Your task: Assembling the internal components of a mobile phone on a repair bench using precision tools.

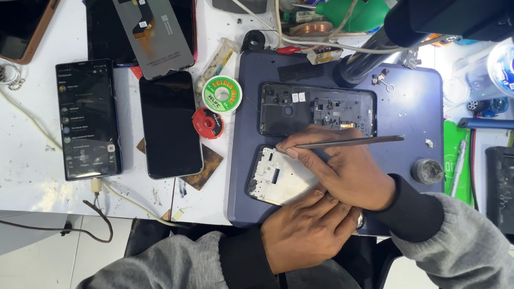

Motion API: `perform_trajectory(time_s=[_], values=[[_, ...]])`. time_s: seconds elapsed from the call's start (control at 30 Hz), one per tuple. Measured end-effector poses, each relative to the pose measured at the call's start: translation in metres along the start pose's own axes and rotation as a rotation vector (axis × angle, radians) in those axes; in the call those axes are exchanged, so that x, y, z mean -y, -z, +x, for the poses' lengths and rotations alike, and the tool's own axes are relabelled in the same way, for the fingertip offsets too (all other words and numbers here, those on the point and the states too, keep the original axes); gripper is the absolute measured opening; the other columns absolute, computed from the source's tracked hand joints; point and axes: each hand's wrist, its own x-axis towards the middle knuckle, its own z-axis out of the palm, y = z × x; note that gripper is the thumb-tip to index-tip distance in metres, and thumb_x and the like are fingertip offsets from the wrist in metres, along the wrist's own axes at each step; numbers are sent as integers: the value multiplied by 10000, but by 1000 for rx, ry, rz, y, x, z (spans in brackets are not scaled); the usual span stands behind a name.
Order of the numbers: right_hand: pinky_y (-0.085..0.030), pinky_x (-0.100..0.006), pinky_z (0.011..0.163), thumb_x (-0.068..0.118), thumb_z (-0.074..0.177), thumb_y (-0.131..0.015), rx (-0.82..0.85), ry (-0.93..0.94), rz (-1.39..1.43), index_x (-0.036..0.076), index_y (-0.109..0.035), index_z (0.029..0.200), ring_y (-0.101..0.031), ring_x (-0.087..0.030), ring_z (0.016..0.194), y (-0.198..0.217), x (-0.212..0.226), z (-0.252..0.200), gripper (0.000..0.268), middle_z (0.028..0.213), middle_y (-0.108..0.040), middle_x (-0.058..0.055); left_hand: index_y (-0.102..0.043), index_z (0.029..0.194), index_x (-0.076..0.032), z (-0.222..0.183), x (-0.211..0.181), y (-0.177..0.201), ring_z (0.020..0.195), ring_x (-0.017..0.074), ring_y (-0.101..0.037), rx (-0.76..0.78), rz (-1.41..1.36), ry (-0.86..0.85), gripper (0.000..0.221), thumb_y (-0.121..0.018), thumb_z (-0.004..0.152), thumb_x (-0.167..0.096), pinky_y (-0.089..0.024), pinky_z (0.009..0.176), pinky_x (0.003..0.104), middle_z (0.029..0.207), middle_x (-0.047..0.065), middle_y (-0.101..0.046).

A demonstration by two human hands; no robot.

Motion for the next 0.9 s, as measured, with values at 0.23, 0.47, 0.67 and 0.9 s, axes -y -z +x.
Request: perform_trajectory(time_s=[0.23,0.47,0.67,0.9], values=[[-583,-360,912,243,1071,-487,15,17,-18,27,-719,1113,-752,-245,961,-6,-2,6,320,1052,-782,-87,-716,1062,-61,0,0,0,955,199,-677,-7,-13,6,135,-604,1060,-136,-520,960,317,980,64,-712],[-572,-367,986,268,1072,-469,42,-58,17,24,-723,1145,-740,-253,1052,-9,-4,6,360,1117,-773,-108,-715,1063,-58,1,0,1,931,194,-673,-6,-18,10,150,-594,1076,-145,-516,956,315,959,58,-703],[-612,-346,894,262,1069,-488,30,-19,45,42,-732,1132,-757,-233,972,-11,-5,12,334,1091,-782,-92,-710,1040,-67,1,0,0,922,185,-671,-8,-6,8,135,-607,1074,-148,-516,952,309,937,49,-698],[-652,-286,810,299,1028,-553,44,-38,221,69,-760,1087,-794,-196,889,-8,-5,17,315,1057,-796,-108,-722,1098,-45,1,0,2,1046,219,-696,17,-19,2,172,-583,1053,-137,-521,1029,341,1045,86,-721]])
